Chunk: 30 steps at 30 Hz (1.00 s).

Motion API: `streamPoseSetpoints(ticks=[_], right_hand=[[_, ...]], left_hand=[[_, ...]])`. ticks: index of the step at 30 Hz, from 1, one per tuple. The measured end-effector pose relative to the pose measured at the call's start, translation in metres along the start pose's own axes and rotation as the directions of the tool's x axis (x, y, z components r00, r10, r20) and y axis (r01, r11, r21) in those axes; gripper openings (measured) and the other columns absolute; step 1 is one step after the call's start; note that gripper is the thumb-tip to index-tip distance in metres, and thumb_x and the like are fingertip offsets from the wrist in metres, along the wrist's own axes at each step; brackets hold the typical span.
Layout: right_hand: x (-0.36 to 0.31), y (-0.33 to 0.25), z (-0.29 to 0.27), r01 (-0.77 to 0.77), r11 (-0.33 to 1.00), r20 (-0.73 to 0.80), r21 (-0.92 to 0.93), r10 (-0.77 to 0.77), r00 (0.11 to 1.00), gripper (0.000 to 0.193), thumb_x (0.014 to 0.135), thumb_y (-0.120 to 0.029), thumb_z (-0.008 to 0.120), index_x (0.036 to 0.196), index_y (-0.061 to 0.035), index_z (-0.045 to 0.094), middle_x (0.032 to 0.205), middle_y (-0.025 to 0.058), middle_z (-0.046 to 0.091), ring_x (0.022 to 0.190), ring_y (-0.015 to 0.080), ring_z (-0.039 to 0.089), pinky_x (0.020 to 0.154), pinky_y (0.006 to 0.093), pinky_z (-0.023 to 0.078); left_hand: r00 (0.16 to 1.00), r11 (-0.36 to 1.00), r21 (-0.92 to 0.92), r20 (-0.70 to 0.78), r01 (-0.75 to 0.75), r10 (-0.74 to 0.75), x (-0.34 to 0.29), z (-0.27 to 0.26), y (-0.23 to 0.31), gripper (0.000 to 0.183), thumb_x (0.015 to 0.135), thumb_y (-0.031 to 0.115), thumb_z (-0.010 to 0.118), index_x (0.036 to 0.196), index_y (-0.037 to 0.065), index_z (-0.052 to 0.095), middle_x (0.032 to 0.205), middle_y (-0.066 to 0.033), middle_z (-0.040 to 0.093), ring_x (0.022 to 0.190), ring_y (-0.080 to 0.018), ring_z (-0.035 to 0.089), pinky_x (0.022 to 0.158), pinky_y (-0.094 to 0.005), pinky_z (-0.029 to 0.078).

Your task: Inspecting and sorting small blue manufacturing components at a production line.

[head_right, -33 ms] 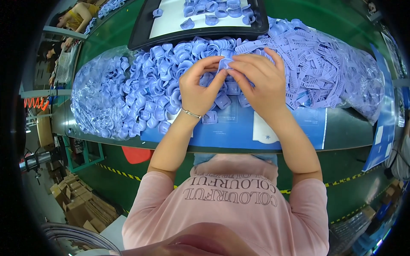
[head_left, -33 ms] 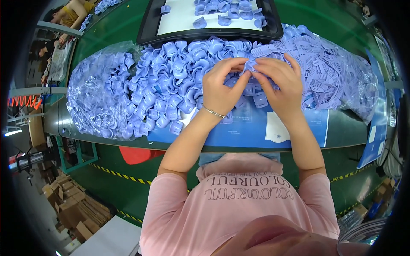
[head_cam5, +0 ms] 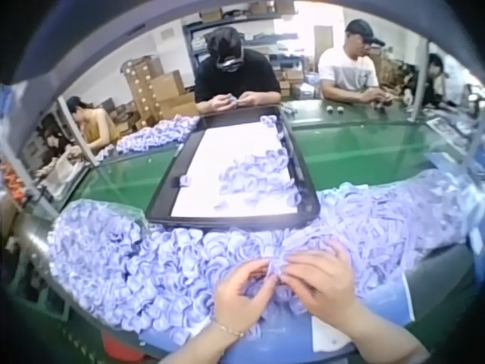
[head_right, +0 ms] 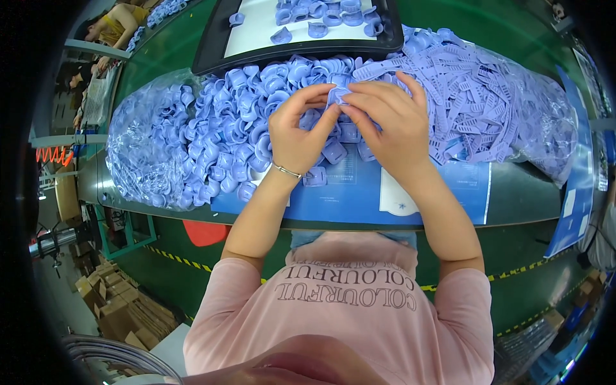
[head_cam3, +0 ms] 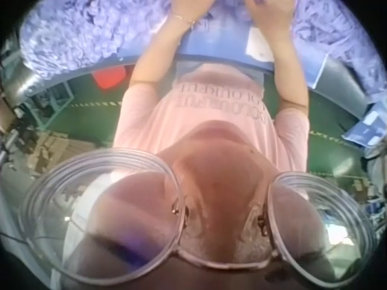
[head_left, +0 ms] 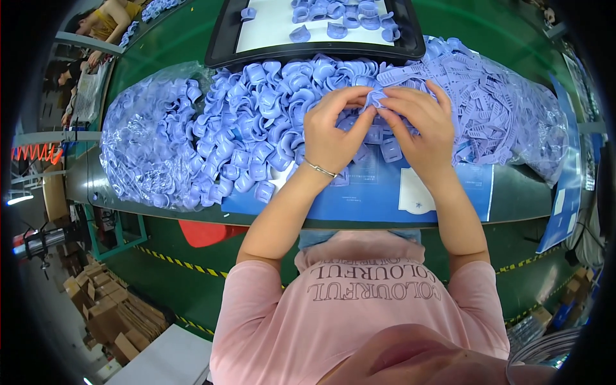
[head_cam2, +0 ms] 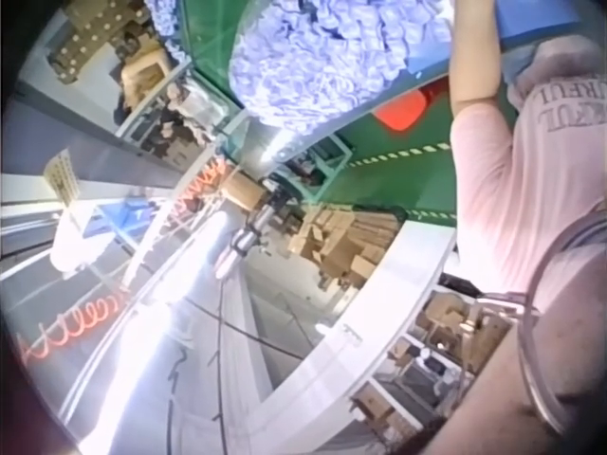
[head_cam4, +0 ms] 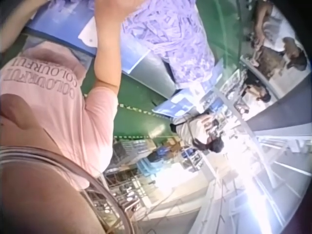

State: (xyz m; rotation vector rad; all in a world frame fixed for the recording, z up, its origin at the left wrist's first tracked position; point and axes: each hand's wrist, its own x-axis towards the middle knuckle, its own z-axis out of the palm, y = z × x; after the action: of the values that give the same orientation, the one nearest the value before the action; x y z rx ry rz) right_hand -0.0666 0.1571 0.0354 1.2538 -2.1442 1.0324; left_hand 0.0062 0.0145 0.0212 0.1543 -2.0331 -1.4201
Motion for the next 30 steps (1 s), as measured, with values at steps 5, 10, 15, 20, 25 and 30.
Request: streamPoseSetpoints(ticks=[5, 10, 15, 20, 25, 30], right_hand=[[0.000, 0.000, 0.002, 0.007, 1.000, -0.014, 0.010, -0.007, 1.000, 0.016, 0.075, -0.010, 0.073, 0.091, -0.0105, 0.069, 0.098, 0.0022, 0.069, 0.093, 0.0173, 0.064, 0.101, 0.0402, 0.034], [0.001, 0.001, 0.000, -0.011, 1.000, -0.009, -0.022, 0.011, 1.000, 0.016, 0.078, -0.009, 0.071, 0.094, -0.0094, 0.069, 0.098, 0.0026, 0.069, 0.093, 0.0177, 0.065, 0.100, 0.0437, 0.035], [0.002, 0.006, -0.001, -0.275, 0.890, 0.137, 0.364, 0.241, 0.961, 0.017, 0.081, -0.004, 0.066, 0.097, -0.0034, 0.068, 0.097, 0.0083, 0.068, 0.090, 0.0190, 0.064, 0.089, 0.0355, 0.044], [-0.001, 0.001, 0.001, -0.308, 0.800, 0.163, 0.514, 0.261, 0.951, 0.014, 0.079, 0.002, 0.064, 0.093, 0.0016, 0.065, 0.091, 0.0113, 0.067, 0.083, 0.0203, 0.063, 0.074, 0.0279, 0.048], [-0.007, 0.010, 0.009, -0.162, 0.916, 0.004, 0.367, 0.173, 0.985, 0.015, 0.076, 0.001, 0.066, 0.091, -0.0008, 0.067, 0.083, 0.0095, 0.067, 0.077, 0.0206, 0.064, 0.067, 0.0282, 0.049], [-0.001, 0.031, 0.002, -0.381, 0.824, 0.056, 0.419, 0.396, 0.917, 0.010, 0.085, 0.002, 0.059, 0.092, 0.0020, 0.066, 0.088, 0.0079, 0.066, 0.082, 0.0129, 0.062, 0.070, 0.0250, 0.049]], left_hand=[[0.998, 0.995, 0.075, 0.003, -0.059, 0.059, -0.001, -0.001, -0.004, 0.025, 0.073, 0.005, 0.072, 0.097, 0.005, 0.067, 0.096, -0.0080, 0.070, 0.076, -0.0181, 0.068, 0.078, -0.0289, 0.049], [0.992, 0.986, 0.108, 0.015, -0.126, 0.125, 0.000, -0.001, -0.004, 0.025, 0.072, 0.005, 0.073, 0.097, 0.006, 0.068, 0.094, -0.0075, 0.071, 0.077, -0.0171, 0.068, 0.076, -0.0276, 0.048], [0.990, 0.925, -0.356, 0.083, 0.137, -0.115, 0.000, -0.002, 0.002, 0.024, 0.079, 0.002, 0.070, 0.102, -0.002, 0.064, 0.096, -0.0099, 0.068, 0.082, -0.0161, 0.067, 0.080, -0.0270, 0.050], [0.982, 0.895, -0.414, 0.146, 0.167, -0.116, -0.004, -0.002, 0.004, 0.025, 0.081, 0.002, 0.069, 0.105, -0.004, 0.062, 0.103, -0.0121, 0.065, 0.088, -0.0162, 0.065, 0.081, -0.0268, 0.051], [0.972, 0.955, -0.277, 0.232, 0.109, -0.044, -0.004, -0.002, 0.000, 0.027, 0.083, 0.008, 0.068, 0.108, -0.001, 0.063, 0.102, -0.0085, 0.065, 0.093, -0.0133, 0.059, 0.085, -0.0298, 0.048], [0.958, 0.971, -0.236, 0.282, 0.027, 0.042, -0.004, -0.004, 0.008, 0.026, 0.081, 0.010, 0.068, 0.106, 0.006, 0.065, 0.099, -0.0085, 0.065, 0.091, -0.0199, 0.059, 0.097, -0.0375, 0.038]])
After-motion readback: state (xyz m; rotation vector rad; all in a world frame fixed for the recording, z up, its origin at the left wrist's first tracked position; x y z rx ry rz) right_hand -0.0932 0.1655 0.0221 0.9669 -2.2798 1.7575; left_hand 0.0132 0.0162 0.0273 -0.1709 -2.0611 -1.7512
